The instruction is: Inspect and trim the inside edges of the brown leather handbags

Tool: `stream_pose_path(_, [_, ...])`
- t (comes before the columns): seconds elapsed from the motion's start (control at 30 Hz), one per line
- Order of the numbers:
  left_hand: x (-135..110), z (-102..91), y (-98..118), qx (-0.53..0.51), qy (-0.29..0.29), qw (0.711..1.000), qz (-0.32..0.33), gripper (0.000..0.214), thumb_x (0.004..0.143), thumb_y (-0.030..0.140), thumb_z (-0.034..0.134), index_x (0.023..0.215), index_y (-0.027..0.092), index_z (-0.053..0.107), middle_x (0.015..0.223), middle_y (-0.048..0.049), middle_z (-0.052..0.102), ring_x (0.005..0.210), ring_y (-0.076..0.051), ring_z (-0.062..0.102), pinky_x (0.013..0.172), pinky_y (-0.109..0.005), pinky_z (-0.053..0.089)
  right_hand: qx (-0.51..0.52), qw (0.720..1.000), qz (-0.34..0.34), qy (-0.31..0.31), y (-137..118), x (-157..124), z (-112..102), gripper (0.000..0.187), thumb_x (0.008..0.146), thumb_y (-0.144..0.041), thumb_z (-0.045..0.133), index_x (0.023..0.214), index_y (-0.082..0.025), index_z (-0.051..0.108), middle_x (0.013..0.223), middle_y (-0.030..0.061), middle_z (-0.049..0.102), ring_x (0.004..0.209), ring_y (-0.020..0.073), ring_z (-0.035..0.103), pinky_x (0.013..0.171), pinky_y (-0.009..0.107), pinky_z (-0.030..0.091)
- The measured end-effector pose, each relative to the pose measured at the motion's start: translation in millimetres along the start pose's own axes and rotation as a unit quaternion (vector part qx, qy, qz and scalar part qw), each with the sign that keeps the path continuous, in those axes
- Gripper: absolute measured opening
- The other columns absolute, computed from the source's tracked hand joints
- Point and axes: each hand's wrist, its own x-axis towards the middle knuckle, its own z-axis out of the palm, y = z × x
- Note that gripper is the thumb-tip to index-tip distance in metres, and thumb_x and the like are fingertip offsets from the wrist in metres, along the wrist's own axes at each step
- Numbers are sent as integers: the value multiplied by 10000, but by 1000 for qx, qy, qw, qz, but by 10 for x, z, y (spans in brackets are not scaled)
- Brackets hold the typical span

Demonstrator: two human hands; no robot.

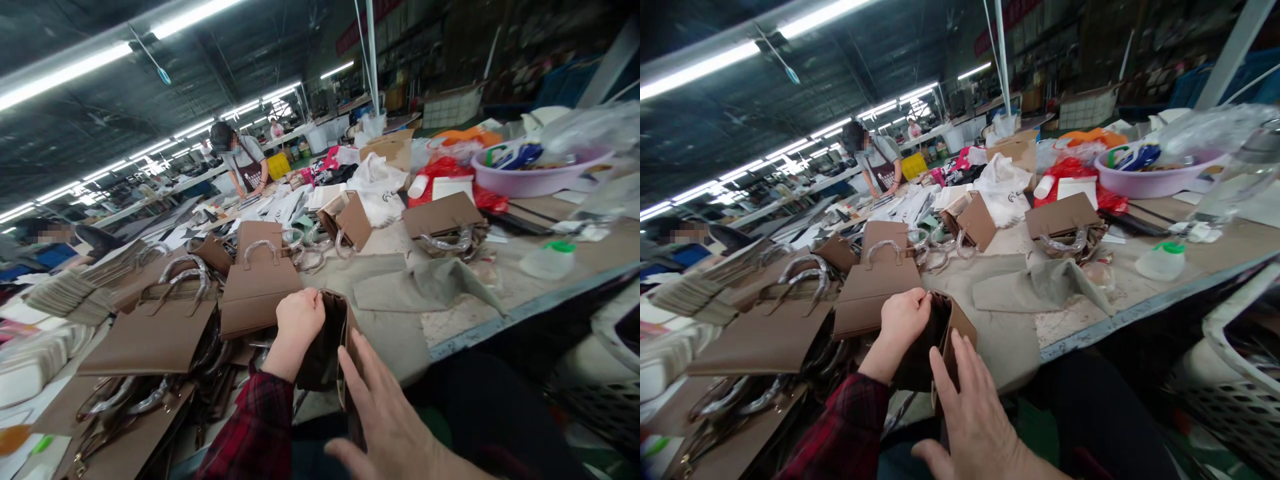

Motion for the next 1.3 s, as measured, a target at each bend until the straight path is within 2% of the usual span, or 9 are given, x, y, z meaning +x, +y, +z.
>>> stream_pose_path(0.1, [11, 10, 11, -2, -4, 1000, -13, 334, 896, 329, 376, 821, 204, 676, 828, -70, 719, 828, -210, 659, 668, -278, 405, -3, 999, 53, -14, 43, -26, 91, 927, 737, -179, 550, 1502, -133, 29, 1544, 214, 35, 1344, 396, 290, 972, 523, 442])
stream_pose_path(0.23, [-15, -35, -62, -5, -4, 1000, -24, 296, 852, 303, 409, 781, 206, 679, 823, -67, 724, 804, -211, 659, 641, -275, 396, 36, 995, 85, -20, 303, 36, -80, 888, 752, -79, 414, 1501, -148, -57, 1433, 183, 399, 1218, 277, 507, 927, 422, 496])
stream_pose_path(0.37, [-199, -200, -228, -10, -9, 1000, -26, 298, 828, 303, 415, 716, 201, 671, 792, -74, 719, 777, -213, 655, 615, -273, 378, 50, 992, 107, -35, 646, 197, -371, 837, 753, -61, 403, 1510, -194, 70, 1157, 106, 658, 982, 239, 658, 813, 349, 537])
stream_pose_path(0.5, [-531, -337, -410, -12, -36, 999, -22, 307, 826, 293, 405, 660, 201, 646, 754, -69, 710, 748, -214, 648, 602, -272, 364, 89, 994, 56, -38, 912, 470, -542, 806, 746, -68, 430, 1495, -218, 174, 1146, 60, 671, 960, 211, 662, 827, 327, 522])
stream_pose_path(0.67, [-826, -270, -577, -43, -125, 990, -44, 294, 833, 295, 427, 629, 203, 617, 674, -45, 664, 685, -202, 624, 584, -266, 372, 123, 990, 20, -59, 1125, 739, -433, 598, 758, -106, 490, 1350, -181, 453, 1107, 72, 682, 988, 217, 644, 875, 355, 493])
stream_pose_path(0.77, [-833, -224, -616, -75, -47, 995, -35, 198, 820, 320, 520, 919, 208, 650, 811, -48, 649, 769, -213, 613, 676, -300, 435, 136, 988, 15, -71, 1171, 777, -327, 487, 787, -145, 524, 1273, -184, 517, 1101, 74, 681, 994, 220, 636, 876, 359, 483])
stream_pose_path(0.87, [-726, -227, -549, -124, 65, 988, 60, 397, 776, 209, 605, 1172, 220, 577, 1051, -80, 575, 971, -225, 556, 853, -349, 444, 145, 987, 11, -73, 1163, 769, -275, 449, 809, -174, 549, 1257, -191, 519, 1071, 65, 686, 960, 212, 640, 844, 343, 489])
stream_pose_path(1.07, [-435, -171, -216, -184, 107, 949, 234, 188, 778, 253, 668, 965, 249, 685, 1166, -73, 480, 1124, -261, 441, 987, -427, 385, 158, 984, 9, -77, 1143, 788, -261, 403, 831, -241, 600, 1227, -193, 542, 1082, 66, 684, 969, 206, 638, 845, 330, 490])
stream_pose_path(1.3, [-275, -5, -176, -199, 88, 944, 248, 104, 788, 264, 668, 880, 224, 691, 1162, -79, 495, 1131, -268, 441, 982, -459, 385, 154, 983, -3, -96, 1189, 837, -306, 382, 861, -323, 597, 1211, -173, 577, 1155, 77, 663, 1027, 213, 623, 870, 325, 484])
